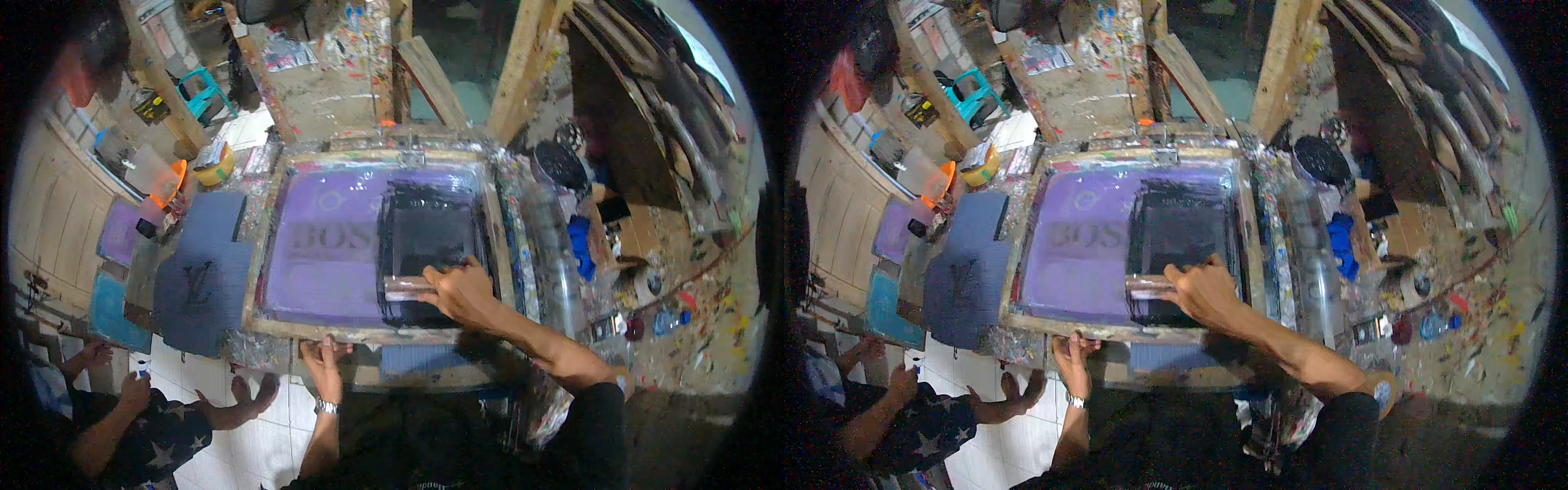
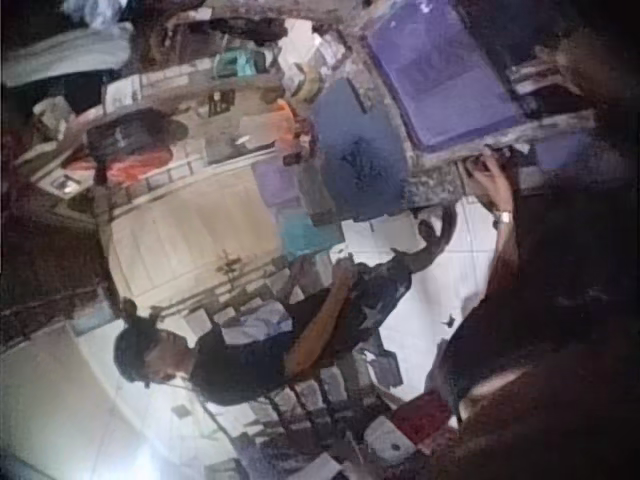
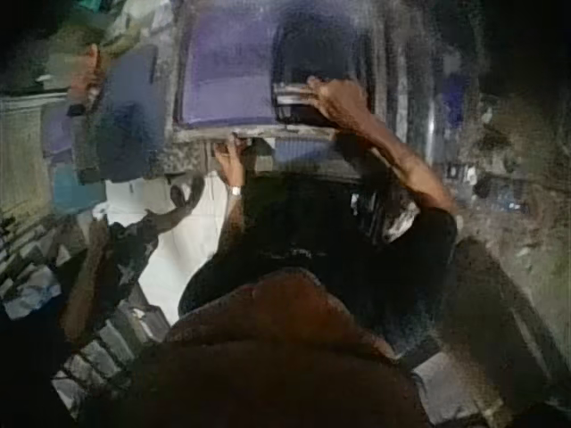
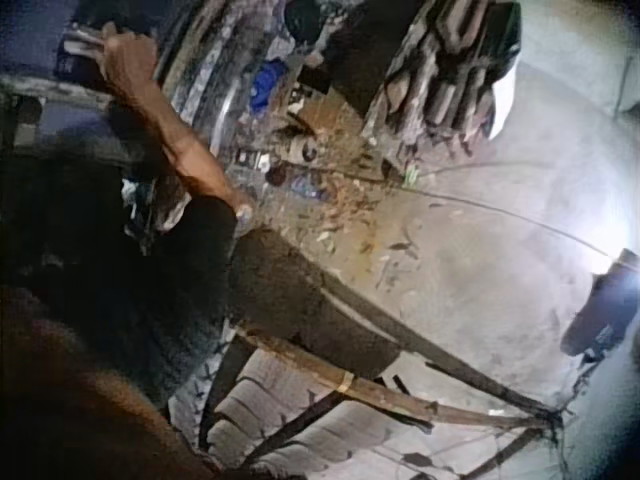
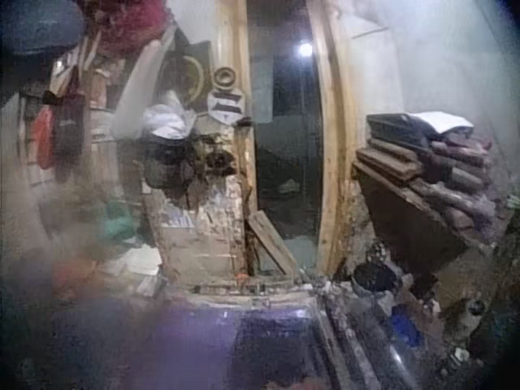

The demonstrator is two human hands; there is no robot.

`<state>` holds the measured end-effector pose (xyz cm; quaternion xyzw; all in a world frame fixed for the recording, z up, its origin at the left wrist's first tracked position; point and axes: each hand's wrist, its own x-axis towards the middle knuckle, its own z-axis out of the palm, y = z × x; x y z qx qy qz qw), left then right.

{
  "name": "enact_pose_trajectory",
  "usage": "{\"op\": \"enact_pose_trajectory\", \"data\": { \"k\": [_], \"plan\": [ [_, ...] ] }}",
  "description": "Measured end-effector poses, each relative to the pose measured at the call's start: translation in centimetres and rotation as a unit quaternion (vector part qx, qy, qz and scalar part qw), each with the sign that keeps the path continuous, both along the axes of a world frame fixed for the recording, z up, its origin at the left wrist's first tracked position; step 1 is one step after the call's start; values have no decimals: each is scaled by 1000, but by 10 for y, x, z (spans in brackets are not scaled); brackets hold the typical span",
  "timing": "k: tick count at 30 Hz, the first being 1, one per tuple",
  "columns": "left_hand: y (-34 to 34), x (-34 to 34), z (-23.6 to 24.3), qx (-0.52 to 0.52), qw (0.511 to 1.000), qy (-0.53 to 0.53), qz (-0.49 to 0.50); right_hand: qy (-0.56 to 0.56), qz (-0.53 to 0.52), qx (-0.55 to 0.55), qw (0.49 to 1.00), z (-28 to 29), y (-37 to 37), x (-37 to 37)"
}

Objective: The person performs screen printing on fabric pieces by placing each piece on a base, lowering a screen frame, applying ink using a squeegee, and then raising the frame to reveal the printed design.

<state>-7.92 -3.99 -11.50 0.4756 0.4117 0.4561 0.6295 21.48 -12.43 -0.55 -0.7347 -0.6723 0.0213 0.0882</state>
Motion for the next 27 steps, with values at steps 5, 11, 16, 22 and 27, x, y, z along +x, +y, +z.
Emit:
{"op": "enact_pose_trajectory", "data": {
  "k": [5, 11, 16, 22, 27],
  "plan": [
    [9, -6, 6, -33, 998, 49, -8, -52, -68, 6, 996, 15, 110, 104],
    [12, -7, 23, -105, 993, 52, -29, -82, -78, 106, 988, -11, 131, 122],
    [1, 0, 24, -107, 993, 47, 20, -30, -52, 84, 995, -16, 53, 40],
    [2, 0, 17, -75, 997, 6, -1, -14, -20, 54, 998, -12, -36, -40],
    [12, -10, 35, -16, 998, -41, -45, -63, -100, 217, 969, 30, -40, -56]
  ]
}}
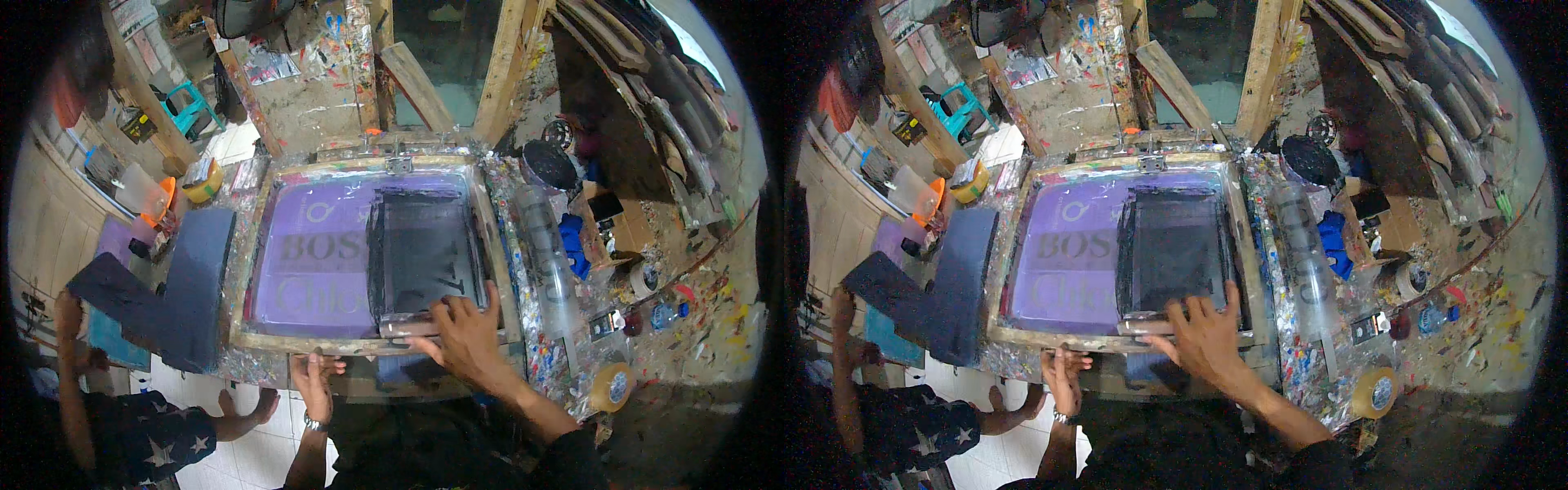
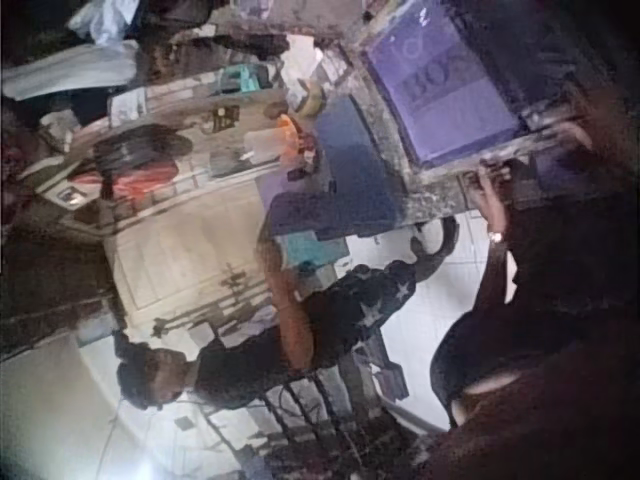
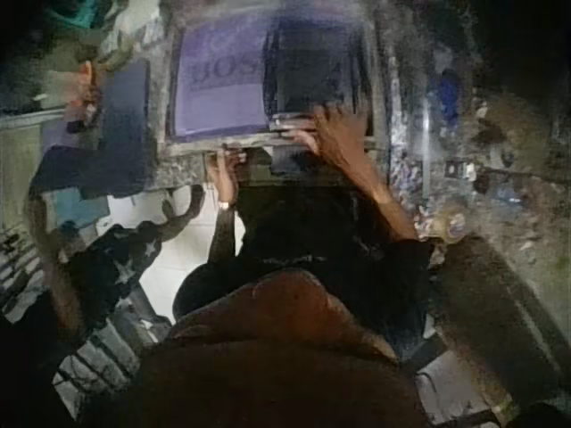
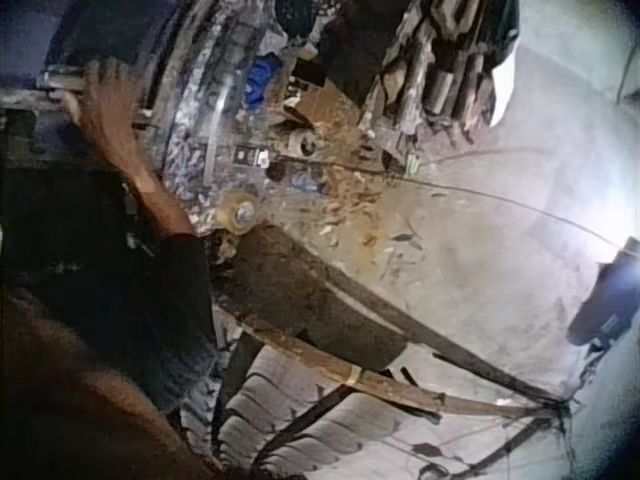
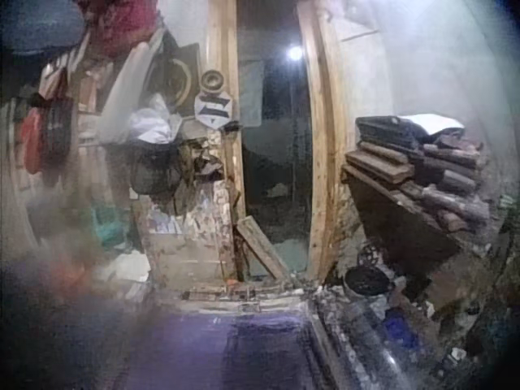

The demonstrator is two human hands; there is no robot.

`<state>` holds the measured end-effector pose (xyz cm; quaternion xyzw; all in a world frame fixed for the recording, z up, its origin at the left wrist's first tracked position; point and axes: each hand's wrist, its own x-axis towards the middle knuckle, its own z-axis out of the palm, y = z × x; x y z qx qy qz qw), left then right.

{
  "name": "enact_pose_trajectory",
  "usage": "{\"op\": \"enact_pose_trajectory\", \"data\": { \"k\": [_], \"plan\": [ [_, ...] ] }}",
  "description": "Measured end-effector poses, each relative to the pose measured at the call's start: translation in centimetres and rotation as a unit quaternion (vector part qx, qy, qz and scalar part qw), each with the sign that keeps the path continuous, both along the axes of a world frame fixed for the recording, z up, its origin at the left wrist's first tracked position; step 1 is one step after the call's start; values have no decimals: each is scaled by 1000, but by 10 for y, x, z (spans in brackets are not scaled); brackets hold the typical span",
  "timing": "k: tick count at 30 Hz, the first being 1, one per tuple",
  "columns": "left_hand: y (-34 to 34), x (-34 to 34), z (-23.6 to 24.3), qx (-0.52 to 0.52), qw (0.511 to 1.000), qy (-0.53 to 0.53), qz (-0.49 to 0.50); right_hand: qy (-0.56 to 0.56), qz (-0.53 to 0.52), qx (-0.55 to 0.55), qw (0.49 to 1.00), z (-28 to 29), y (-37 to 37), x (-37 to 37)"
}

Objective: The person performs screen printing on fabric pieces by placing each piece on a base, lowering a screen frame, applying ink using a squeegee, and then raising the frame to reveal the printed design.

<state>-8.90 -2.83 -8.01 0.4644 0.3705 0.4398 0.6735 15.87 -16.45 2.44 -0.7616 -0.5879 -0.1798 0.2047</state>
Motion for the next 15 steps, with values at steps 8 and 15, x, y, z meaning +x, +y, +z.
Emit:
{"op": "enact_pose_trajectory", "data": {
  "k": [8, 15],
  "plan": [
    [58, 101, 145, 291, 948, -26, 127, -108, -69, 113, 985, 158, 71, 49],
    [161, 252, 23, 495, 718, 458, -171, -37, -104, 41, 993, 248, 117, 105]
  ]
}}
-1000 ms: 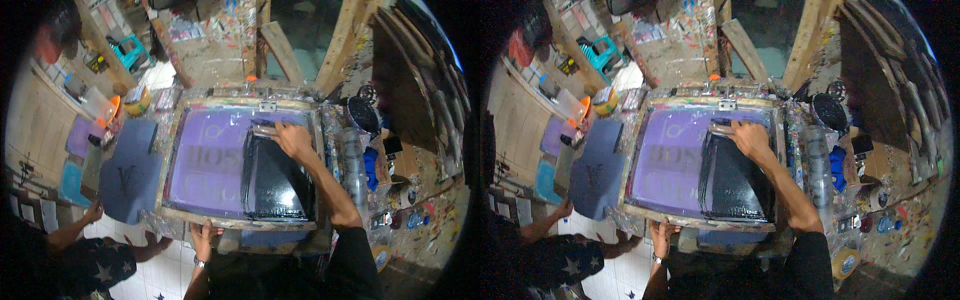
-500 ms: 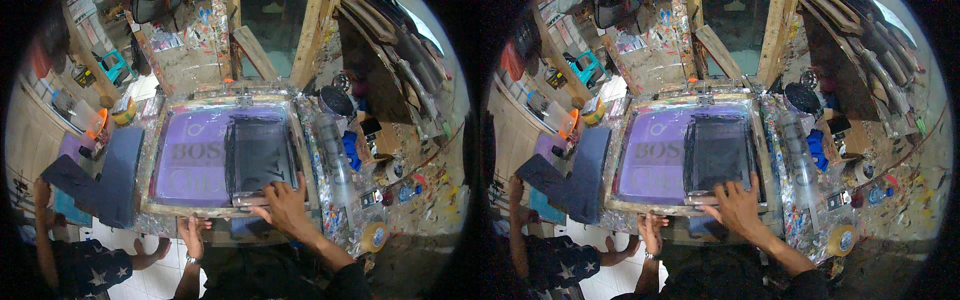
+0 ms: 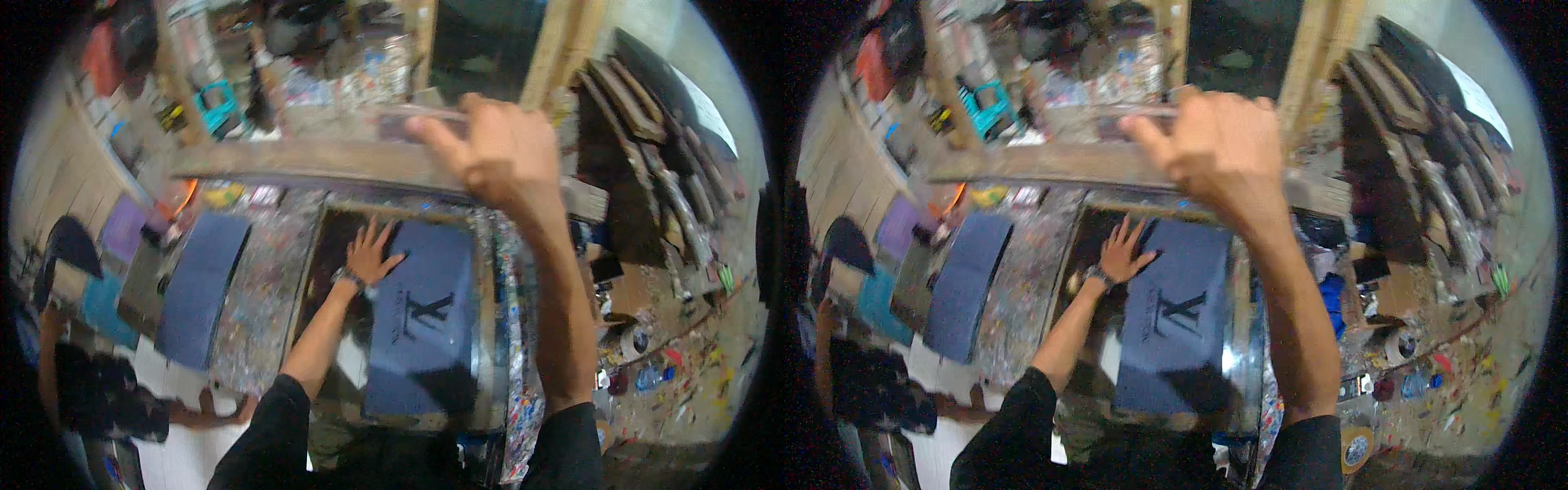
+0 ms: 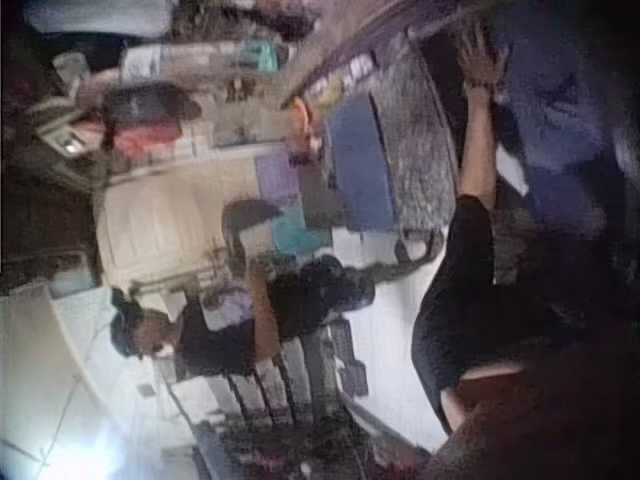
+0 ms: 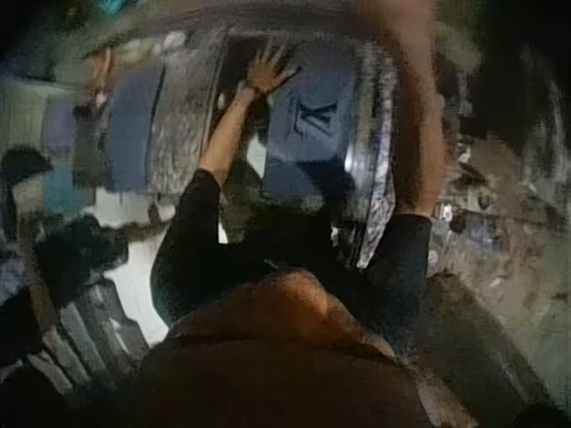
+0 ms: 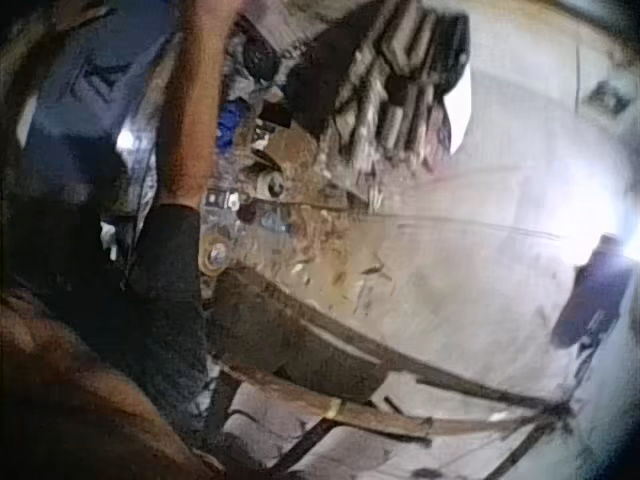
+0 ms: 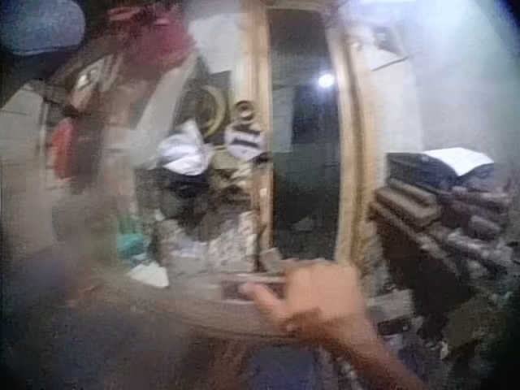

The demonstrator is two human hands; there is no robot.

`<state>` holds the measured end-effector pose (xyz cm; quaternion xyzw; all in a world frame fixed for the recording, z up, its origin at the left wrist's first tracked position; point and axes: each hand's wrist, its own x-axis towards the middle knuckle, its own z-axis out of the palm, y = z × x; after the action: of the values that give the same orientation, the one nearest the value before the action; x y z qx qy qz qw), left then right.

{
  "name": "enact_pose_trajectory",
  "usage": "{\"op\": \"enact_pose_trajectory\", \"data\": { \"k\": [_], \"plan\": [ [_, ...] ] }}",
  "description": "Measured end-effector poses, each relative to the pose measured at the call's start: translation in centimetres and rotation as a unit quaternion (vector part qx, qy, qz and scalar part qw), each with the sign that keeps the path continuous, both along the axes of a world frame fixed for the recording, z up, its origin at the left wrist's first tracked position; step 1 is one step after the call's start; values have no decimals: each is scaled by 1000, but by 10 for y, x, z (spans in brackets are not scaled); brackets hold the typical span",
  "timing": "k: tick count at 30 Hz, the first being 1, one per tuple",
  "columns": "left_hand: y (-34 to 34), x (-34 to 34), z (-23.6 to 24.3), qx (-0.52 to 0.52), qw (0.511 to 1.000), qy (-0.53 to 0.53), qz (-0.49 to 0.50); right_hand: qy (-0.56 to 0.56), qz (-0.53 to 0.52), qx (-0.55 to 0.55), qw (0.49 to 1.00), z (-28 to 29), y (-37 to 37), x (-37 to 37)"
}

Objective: The person performs screen printing on fabric pieces by placing each piece on a base, lowering a screen frame, applying ink using a squeegee, and then raising the frame to reveal the printed design.

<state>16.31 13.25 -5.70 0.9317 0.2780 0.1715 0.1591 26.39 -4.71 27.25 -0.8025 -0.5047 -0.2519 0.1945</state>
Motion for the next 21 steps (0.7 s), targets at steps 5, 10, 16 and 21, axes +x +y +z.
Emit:
{"op": "enact_pose_trajectory", "data": {
  "k": [5, 10, 16, 21],
  "plan": [
    [15, -10, -63, 105, 986, 125, 12, 26, 47, -43, 998, 13, 26, 7],
    [-1, 4, -45, 132, 991, 1, 0, 11, 20, 4, 1000, 29, 28, 43],
    [-23, -32, -48, -53, 993, -102, -26, 41, 4, -44, 998, 36, 56, 51],
    [-20, -200, 23, 13, 887, -378, 265, 12, -11, -37, 999, 38, 62, 41]
  ]
}}
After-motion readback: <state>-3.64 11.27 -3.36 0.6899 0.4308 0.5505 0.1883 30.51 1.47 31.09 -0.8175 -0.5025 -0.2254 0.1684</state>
